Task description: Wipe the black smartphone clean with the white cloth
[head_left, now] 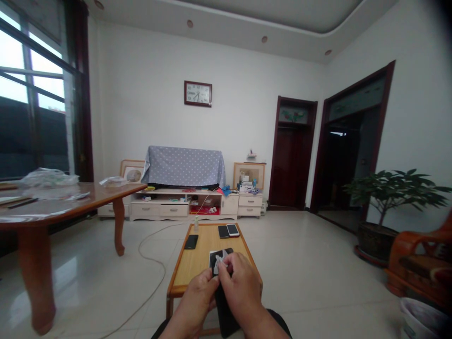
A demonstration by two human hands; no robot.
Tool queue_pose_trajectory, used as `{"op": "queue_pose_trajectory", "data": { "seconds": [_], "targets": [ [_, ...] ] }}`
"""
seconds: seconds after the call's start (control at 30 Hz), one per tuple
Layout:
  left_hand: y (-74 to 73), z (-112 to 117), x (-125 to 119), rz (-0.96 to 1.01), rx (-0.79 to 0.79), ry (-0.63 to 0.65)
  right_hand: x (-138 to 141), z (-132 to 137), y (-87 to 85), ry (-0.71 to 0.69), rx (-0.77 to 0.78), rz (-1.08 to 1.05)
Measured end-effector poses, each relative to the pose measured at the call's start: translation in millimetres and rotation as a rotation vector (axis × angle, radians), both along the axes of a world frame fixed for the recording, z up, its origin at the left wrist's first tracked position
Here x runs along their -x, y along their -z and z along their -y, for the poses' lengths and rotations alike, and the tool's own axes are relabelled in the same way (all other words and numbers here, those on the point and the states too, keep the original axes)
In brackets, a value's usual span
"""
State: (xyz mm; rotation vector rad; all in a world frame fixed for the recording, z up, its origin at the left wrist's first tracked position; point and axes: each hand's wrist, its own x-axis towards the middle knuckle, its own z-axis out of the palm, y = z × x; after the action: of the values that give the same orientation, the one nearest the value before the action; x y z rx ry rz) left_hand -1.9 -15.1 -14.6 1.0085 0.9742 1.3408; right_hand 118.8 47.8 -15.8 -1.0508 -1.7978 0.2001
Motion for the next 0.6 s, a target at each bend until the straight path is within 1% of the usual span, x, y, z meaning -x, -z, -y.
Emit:
{"op": "queue_pose_trajectory", "data": {
  "seconds": [0.07, 0.2, 0.27, 0.4, 0.47, 0.53, 0.6],
  "targets": [
    [0.6, -0.3, -2.2, -0.033, -0.005, 0.002, 1.9, -0.5, -0.6, -0.03, 0.024, -0.018],
    [2.1, -0.5, -1.7, -0.063, -0.006, -0.009, -2.3, -10.3, -4.4, 0.02, 0.046, -0.12],
    [3.2, -1.6, 0.1, -0.083, 0.0, -0.019, -3.6, -13.5, -4.8, 0.01, 0.055, -0.175],
    [5.9, -5.1, 2.6, -0.117, 0.016, -0.038, -0.2, -16.3, 0.9, -0.115, 0.096, -0.197],
    [6.2, -5.5, 3.4, -0.129, 0.018, -0.048, 0.3, -22.0, 4.5, -0.156, 0.148, -0.223],
    [5.3, -4.4, 4.4, -0.123, 0.016, -0.037, -2.3, -31.2, 6.8, -0.259, 0.264, -0.299],
    [3.9, -2.2, 5.6, -0.102, 0.01, -0.006, -7.8, -40.7, 7.2, -0.418, 0.397, -0.394]
  ]
}}
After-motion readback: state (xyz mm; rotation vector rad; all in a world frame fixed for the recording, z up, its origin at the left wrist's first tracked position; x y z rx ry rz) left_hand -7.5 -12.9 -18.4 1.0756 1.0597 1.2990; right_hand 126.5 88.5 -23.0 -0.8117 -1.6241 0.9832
